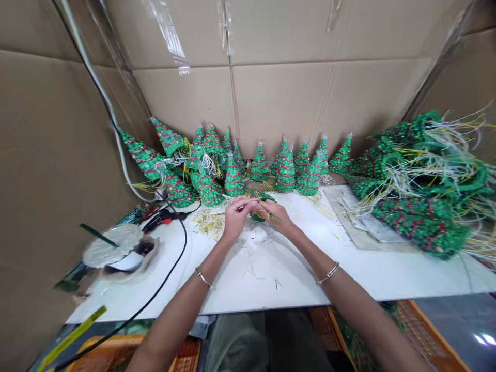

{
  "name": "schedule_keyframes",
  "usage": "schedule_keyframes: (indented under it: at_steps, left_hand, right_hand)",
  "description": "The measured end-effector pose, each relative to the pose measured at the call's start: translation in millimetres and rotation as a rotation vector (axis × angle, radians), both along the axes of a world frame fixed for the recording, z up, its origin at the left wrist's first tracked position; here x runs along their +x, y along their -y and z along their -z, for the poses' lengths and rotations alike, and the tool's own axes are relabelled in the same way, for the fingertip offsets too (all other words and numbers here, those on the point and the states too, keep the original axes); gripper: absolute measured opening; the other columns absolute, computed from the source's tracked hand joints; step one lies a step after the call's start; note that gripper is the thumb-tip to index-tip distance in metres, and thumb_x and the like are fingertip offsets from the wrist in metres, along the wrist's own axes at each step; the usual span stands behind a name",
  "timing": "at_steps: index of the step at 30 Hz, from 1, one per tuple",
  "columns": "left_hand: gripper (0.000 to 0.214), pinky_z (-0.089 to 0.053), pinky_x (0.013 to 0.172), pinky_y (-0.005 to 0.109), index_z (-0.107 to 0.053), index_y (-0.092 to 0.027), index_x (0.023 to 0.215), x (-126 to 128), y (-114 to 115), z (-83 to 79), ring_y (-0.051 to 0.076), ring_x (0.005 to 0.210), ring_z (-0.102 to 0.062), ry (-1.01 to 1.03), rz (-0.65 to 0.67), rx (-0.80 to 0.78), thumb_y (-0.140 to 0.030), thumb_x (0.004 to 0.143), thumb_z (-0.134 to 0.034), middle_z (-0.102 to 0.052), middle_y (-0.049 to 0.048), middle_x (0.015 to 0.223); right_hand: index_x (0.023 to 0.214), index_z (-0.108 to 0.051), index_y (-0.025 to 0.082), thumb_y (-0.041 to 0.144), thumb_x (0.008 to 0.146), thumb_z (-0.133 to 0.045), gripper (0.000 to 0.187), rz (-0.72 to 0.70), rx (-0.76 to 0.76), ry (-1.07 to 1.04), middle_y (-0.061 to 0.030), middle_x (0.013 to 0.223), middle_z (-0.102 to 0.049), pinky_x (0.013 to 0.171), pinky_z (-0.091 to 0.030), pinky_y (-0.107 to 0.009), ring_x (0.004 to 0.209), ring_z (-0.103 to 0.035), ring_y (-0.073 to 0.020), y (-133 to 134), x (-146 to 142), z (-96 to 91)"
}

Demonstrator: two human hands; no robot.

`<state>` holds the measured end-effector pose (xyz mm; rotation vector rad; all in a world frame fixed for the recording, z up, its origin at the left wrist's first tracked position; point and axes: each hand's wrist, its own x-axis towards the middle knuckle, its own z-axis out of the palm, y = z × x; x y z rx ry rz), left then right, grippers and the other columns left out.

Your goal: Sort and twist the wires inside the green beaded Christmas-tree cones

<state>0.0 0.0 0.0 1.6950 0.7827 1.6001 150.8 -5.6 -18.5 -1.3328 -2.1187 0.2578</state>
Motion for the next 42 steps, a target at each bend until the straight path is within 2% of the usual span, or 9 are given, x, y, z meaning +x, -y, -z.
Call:
schedule_keyframes:
  at_steps: [5, 8, 12, 16, 20, 30, 34, 37, 42]
  left_hand:
    - [0.015, -0.046, 0.064, 0.025, -0.077, -0.021, 0.075, 3, 6, 0.2, 0.016, 0.076, -0.058, -0.001, 0.001, -0.036, -0.035, 0.072, -0.075, -0.067, 0.0047, 0.078]
    - [0.016, -0.045, 0.063, 0.025, -0.076, -0.02, 0.075, 5, 6, 1.2, 0.015, 0.075, -0.058, 0.022, -0.001, -0.067, -0.036, 0.072, -0.074, -0.065, 0.0044, 0.077]
    - [0.02, -0.042, 0.06, 0.024, -0.075, -0.018, 0.073, 4, 4, 3.0, 0.012, 0.067, -0.054, 0.108, -0.026, -0.153, -0.038, 0.071, -0.075, -0.064, 0.0026, 0.072]
    - [0.023, -0.036, 0.052, 0.022, -0.075, -0.018, 0.077, 3, 2, 4.9, 0.009, 0.056, -0.046, 0.15, -0.029, -0.211, -0.039, 0.071, -0.075, -0.062, 0.0014, 0.068]
    - [0.023, -0.033, 0.05, 0.022, -0.075, -0.018, 0.077, 3, 1, 7.3, 0.008, 0.055, -0.044, 0.164, -0.037, -0.217, -0.04, 0.07, -0.075, -0.064, 0.0022, 0.07]
    - [0.022, -0.034, 0.049, 0.021, -0.075, -0.018, 0.077, 3, 3, 5.7, 0.008, 0.057, -0.046, 0.158, -0.06, -0.213, -0.039, 0.071, -0.074, -0.066, 0.0043, 0.078]
    - [0.022, -0.035, 0.048, 0.021, -0.075, -0.019, 0.078, 3, 2, 6.2, 0.008, 0.056, -0.047, 0.163, -0.068, -0.21, -0.039, 0.072, -0.073, -0.068, 0.0048, 0.082]
    - [0.021, -0.04, 0.052, 0.022, -0.075, -0.019, 0.078, 2, 1, 7.0, 0.01, 0.061, -0.051, 0.163, -0.072, -0.2, -0.039, 0.072, -0.073, -0.068, 0.0055, 0.084]
    - [0.019, -0.044, 0.06, 0.024, -0.075, -0.019, 0.078, 3, 0, 8.2, 0.012, 0.068, -0.056, 0.167, -0.07, -0.174, -0.037, 0.073, -0.073, -0.068, 0.0055, 0.085]
  right_hand:
    - [0.107, -0.067, 0.024, 0.04, 0.099, -0.035, 0.036, 0.007, 0.001, 0.073, -0.005, 0.088, -0.066, 0.066, -0.038, -0.024, 0.086, -0.057, -0.0184, 2, 2, 1.0]
    - [0.105, -0.067, 0.023, 0.037, 0.098, -0.038, 0.033, -0.004, 0.017, 0.034, -0.0056, 0.084, -0.064, 0.065, -0.038, -0.025, 0.084, -0.056, -0.0187, 4, 3, -2.2]
    - [0.102, -0.066, 0.022, 0.041, 0.096, -0.041, 0.032, -0.098, 0.051, -0.241, -0.0039, 0.08, -0.063, 0.067, -0.039, -0.026, 0.079, -0.054, -0.0176, 10, 1, -8.5]
    - [0.099, -0.067, 0.021, 0.047, 0.094, -0.042, 0.037, -0.124, 0.053, -0.555, -0.0029, 0.076, -0.062, 0.065, -0.041, -0.026, 0.076, -0.055, -0.0164, 13, -4, -9.2]
    - [0.093, -0.068, 0.02, 0.048, 0.092, -0.047, 0.036, -0.127, 0.031, -0.655, -0.0028, 0.071, -0.061, 0.062, -0.042, -0.026, 0.072, -0.055, -0.0162, 10, -7, -4.3]
    - [0.09, -0.072, 0.019, 0.043, 0.091, -0.051, 0.032, -0.144, 0.128, -0.611, -0.0059, 0.082, -0.068, 0.07, -0.046, -0.029, 0.076, -0.059, -0.0172, 10, -3, -6.8]
    - [0.089, -0.073, 0.019, 0.043, 0.092, -0.049, 0.033, -0.139, 0.158, -0.585, -0.0046, 0.073, -0.067, 0.07, -0.046, -0.029, 0.072, -0.059, -0.0172, 11, -2, -9.8]
    - [0.087, -0.074, 0.019, 0.043, 0.092, -0.048, 0.035, -0.136, 0.187, -0.55, -0.0044, 0.069, -0.067, 0.07, -0.046, -0.03, 0.07, -0.058, -0.0176, 11, -1, -11.1]
    - [0.087, -0.073, 0.02, 0.044, 0.093, -0.046, 0.037, -0.133, 0.189, -0.513, -0.0049, 0.073, -0.069, 0.072, -0.046, -0.031, 0.073, -0.059, -0.0182, 12, 0, -12.9]
